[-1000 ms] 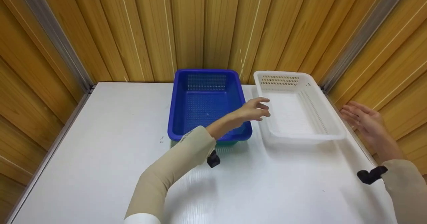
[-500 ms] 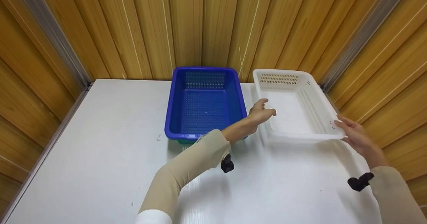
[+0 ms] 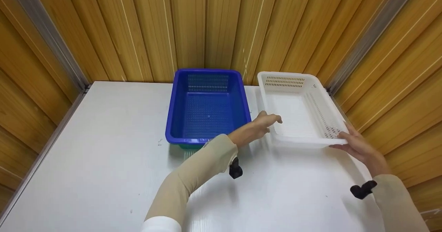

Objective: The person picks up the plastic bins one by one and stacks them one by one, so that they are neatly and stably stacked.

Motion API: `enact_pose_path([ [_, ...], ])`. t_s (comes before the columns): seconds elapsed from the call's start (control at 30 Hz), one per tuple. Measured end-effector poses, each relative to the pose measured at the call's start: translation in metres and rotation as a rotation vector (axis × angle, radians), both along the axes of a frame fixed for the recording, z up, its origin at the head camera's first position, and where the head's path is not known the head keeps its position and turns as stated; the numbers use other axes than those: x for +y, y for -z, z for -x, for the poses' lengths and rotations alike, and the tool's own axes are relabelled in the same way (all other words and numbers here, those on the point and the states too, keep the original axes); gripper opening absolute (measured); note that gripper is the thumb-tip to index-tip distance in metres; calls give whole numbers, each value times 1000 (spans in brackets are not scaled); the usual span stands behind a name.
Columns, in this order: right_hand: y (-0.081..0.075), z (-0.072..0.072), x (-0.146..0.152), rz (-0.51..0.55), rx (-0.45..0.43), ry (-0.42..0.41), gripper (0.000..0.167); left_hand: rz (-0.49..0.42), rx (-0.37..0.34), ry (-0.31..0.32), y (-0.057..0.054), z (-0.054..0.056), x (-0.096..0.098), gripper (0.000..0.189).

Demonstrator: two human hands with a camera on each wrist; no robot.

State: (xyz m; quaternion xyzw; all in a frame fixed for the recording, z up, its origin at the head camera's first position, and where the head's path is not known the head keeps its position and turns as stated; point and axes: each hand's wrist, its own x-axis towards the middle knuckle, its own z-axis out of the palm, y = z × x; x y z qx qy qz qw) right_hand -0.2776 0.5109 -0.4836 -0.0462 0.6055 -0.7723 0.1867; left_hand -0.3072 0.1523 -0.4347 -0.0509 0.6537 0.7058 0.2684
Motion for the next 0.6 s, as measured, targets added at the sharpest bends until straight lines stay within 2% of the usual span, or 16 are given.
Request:
enact_pose_path([
  [0.1, -3, 1, -2, 6, -26, 15, 84, -21, -22, 4, 1, 1, -1, 78],
  [0.27, -8, 2, -2, 0, -64, 24, 84, -60, -8, 28, 2, 2, -1, 98],
  [0.4, -8, -1, 0, 10, -77, 9, 85, -112, -11, 35, 4, 1, 0, 101],
  [0.6, -6, -8, 3, 36, -109, -20, 88, -129, -35, 27, 8, -3, -4, 101],
])
